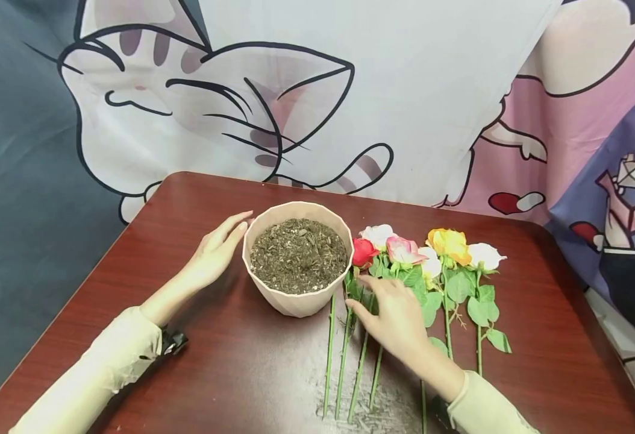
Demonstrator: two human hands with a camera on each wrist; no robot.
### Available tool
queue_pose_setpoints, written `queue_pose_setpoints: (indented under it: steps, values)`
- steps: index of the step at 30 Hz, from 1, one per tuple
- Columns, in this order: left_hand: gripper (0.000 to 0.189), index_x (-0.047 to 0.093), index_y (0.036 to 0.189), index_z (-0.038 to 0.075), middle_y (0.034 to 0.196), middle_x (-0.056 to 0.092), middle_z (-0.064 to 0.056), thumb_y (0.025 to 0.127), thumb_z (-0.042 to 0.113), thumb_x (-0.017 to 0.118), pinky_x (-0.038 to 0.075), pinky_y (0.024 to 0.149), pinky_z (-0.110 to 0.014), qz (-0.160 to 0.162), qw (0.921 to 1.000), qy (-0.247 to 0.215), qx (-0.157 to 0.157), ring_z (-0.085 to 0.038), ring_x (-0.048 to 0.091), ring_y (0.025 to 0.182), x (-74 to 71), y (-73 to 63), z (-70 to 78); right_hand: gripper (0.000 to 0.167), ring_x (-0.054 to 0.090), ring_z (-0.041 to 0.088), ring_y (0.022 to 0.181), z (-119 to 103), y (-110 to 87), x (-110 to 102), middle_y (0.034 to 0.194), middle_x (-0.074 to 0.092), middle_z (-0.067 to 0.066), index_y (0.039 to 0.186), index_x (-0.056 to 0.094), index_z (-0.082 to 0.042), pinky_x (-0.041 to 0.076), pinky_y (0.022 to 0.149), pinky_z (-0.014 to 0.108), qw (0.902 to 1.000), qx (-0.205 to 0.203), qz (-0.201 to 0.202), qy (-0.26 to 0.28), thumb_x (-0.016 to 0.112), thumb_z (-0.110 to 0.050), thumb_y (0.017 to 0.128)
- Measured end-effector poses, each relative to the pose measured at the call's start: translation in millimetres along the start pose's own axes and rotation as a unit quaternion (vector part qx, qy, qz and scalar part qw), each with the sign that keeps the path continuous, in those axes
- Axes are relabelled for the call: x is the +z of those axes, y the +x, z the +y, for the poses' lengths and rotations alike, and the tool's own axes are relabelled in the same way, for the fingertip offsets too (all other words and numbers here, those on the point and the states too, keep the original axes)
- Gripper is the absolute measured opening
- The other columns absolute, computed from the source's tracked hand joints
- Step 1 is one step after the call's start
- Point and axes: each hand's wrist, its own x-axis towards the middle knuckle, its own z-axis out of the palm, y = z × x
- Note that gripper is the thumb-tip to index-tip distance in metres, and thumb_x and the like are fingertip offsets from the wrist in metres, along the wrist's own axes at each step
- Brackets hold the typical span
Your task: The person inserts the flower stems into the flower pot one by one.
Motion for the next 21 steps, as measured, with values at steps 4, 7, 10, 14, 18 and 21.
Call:
queue_pose_setpoints:
  steps: [4, 7, 10, 14, 18, 21]
  values:
    - [0.045, 0.048, 0.135, 0.025, 0.136, 0.051, 0.002, 0.098, 0.048, 0.037, 0.034, 0.105, -0.044, 0.006, 0.9994, -0.034, 0.010, -0.018, 0.042, 0.128, 1.6, 1.1, 6.0, 0.052, 0.056, 0.016, 0.076, -8.8, -5.2, 8.3, 0.083, 0.065, -0.002, 0.115, 0.064, -0.012, 0.046, 0.058, 0.031, 0.9994, -0.022, -0.027, 0.007, 0.076, -0.041, 0.074]
    - [0.042, 0.051, 0.132, 0.023, 0.131, 0.054, 0.000, 0.098, 0.045, 0.040, 0.037, 0.101, -0.043, -0.004, 0.9984, -0.054, 0.018, -0.018, 0.048, 0.121, 1.0, 0.8, 11.7, 0.057, 0.050, 0.014, 0.073, -11.6, -7.8, 14.6, 0.078, 0.057, -0.003, 0.114, 0.062, -0.012, 0.042, 0.056, 0.028, 0.9983, -0.057, -0.013, -0.006, 0.077, -0.045, 0.070]
    - [0.039, 0.051, 0.132, 0.022, 0.124, 0.057, -0.003, 0.098, 0.041, 0.042, 0.040, 0.097, -0.041, -0.012, 0.9970, -0.072, 0.024, -0.019, 0.052, 0.114, 0.2, 1.3, 15.8, 0.057, 0.047, 0.013, 0.073, -14.0, -9.0, 19.7, 0.082, 0.057, -0.001, 0.109, 0.063, -0.010, 0.041, 0.058, 0.029, 0.9960, -0.088, 0.006, -0.012, 0.078, -0.047, 0.068]
    - [0.042, 0.047, 0.136, 0.019, 0.132, 0.052, -0.004, 0.099, 0.038, 0.041, 0.037, 0.102, -0.041, -0.029, 0.9924, -0.119, 0.011, -0.019, 0.049, 0.119, -0.6, 1.0, 19.9, 0.056, 0.049, 0.014, 0.077, -18.5, -11.3, 26.0, 0.089, 0.062, 0.001, 0.106, 0.062, -0.008, 0.043, 0.063, 0.030, 0.9942, -0.107, -0.013, -0.006, 0.076, -0.048, 0.070]
    - [0.041, 0.043, 0.139, 0.019, 0.138, 0.047, -0.004, 0.100, 0.031, 0.041, 0.033, 0.106, -0.041, -0.049, 0.9848, -0.166, -0.009, -0.019, 0.045, 0.124, 0.3, -1.3, 24.0, 0.050, 0.049, 0.014, 0.074, -22.6, -15.6, 31.2, 0.081, 0.058, -0.002, 0.097, 0.062, -0.010, 0.044, 0.062, 0.030, 0.9933, -0.102, -0.051, -0.020, 0.076, -0.050, 0.070]
    - [0.041, 0.042, 0.140, 0.019, 0.137, 0.047, -0.005, 0.099, 0.026, 0.043, 0.034, 0.106, -0.041, -0.059, 0.9795, -0.191, -0.024, -0.020, 0.045, 0.124, 1.3, -3.1, 25.4, 0.046, 0.046, 0.009, 0.061, -26.4, -17.9, 33.4, 0.068, 0.051, -0.009, 0.091, 0.060, -0.015, 0.040, 0.051, 0.025, 0.9936, -0.061, -0.092, -0.027, 0.075, -0.053, 0.069]
